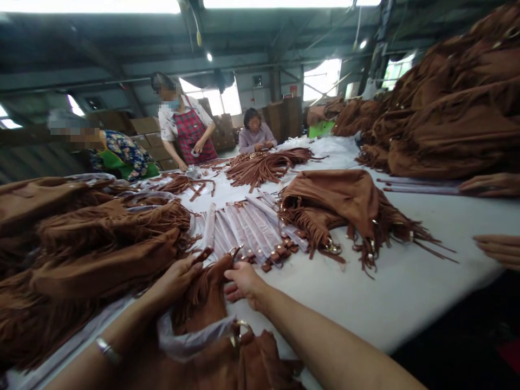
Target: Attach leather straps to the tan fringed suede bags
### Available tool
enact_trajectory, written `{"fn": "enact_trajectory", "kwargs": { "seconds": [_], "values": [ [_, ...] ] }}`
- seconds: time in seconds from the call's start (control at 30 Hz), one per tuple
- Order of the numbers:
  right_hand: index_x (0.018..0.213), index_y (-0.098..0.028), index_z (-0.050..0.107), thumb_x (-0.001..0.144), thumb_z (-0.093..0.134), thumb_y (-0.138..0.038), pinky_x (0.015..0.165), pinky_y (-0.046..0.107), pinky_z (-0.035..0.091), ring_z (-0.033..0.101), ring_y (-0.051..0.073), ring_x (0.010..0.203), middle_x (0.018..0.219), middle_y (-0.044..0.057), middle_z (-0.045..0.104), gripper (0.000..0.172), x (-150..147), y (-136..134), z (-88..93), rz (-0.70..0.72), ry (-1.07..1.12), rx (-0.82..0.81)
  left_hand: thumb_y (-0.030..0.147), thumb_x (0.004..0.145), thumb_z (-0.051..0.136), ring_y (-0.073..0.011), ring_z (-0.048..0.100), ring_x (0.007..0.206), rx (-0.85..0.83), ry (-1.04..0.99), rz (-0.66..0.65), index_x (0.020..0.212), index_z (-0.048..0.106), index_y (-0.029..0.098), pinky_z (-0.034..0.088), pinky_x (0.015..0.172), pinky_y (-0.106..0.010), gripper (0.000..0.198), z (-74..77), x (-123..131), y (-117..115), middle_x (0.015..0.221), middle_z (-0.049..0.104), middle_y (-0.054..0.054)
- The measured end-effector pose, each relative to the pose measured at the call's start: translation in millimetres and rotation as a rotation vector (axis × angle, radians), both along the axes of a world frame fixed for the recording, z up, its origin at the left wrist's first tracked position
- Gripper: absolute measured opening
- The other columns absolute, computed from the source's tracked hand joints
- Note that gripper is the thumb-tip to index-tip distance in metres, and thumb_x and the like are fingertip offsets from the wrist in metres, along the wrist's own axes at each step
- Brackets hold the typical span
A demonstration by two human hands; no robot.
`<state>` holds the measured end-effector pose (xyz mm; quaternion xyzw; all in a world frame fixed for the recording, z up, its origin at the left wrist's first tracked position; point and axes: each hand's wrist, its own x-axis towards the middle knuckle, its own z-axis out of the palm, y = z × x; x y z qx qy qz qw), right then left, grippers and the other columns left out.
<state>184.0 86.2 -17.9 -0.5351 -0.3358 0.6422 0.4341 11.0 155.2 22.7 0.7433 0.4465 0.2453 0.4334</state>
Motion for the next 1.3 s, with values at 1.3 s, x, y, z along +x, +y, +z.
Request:
{"fn": "enact_trajectory", "kwargs": {
  "seconds": [1.3],
  "values": [
    [0.059,-0.014,0.049,0.079,0.055,-0.038,0.049,0.021,0.03,0.037,0.008,0.053,0.055,-0.003,0.042,0.031,-37.9,-28.0,67.0,0.035,-0.464,0.647,0.045,0.076,0.064,-0.0039,0.042,0.043,-0.325,-0.628,0.196,0.064,0.05,0.013,0.032,0.041,-0.013,0.037,33.6,-15.9,-89.0,0.054,0.05,0.004]
  ]
}}
